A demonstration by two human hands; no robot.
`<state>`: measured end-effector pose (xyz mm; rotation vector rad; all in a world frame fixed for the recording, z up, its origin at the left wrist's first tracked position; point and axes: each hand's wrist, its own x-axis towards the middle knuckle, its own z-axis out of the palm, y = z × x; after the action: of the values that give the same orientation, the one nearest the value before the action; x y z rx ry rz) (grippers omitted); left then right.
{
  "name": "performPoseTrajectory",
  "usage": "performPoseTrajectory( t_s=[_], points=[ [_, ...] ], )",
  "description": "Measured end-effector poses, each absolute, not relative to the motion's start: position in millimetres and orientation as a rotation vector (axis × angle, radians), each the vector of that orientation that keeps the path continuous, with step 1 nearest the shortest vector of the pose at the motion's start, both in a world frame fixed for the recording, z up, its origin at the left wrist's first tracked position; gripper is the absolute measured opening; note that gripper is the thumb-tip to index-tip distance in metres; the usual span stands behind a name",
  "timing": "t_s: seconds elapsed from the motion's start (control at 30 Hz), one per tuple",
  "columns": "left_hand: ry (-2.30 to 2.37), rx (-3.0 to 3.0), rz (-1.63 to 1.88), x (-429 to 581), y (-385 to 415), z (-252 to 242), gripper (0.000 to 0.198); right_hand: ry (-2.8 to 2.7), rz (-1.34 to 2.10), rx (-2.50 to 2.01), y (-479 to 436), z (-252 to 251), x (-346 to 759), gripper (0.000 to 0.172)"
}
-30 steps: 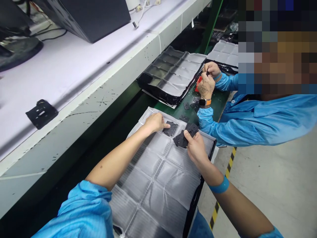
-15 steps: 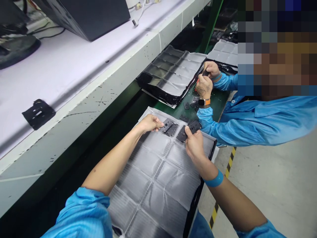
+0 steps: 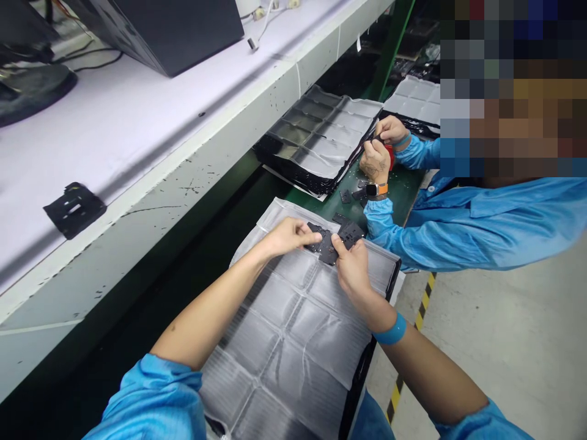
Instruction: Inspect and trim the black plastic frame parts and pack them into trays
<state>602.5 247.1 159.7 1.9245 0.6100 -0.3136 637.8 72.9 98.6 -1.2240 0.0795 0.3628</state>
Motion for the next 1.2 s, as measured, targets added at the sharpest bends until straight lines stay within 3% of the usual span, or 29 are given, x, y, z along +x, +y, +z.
performPoseTrajectory(
  t_s=[0.27, 0.57, 1.0, 1.2],
  points=[
    [0.56, 1.768, -0.415, 602, 264, 161, 0.021, 0.125, 0.435, -1.162, 84, 104, 641, 0.038],
    [0.696, 1.869, -0.497, 640, 313, 137, 0.026, 0.182, 0.58, -1.123, 71, 97, 646, 0.011],
    [0.609, 1.917, -0.468, 646, 310, 132, 0.022, 0.071, 0.646, -1.14, 68, 97, 645, 0.033],
    [0.631, 1.96, -0.412, 642, 308, 129, 0.033, 0.039, 0.653, -1.159, 70, 98, 643, 0.043]
  ],
)
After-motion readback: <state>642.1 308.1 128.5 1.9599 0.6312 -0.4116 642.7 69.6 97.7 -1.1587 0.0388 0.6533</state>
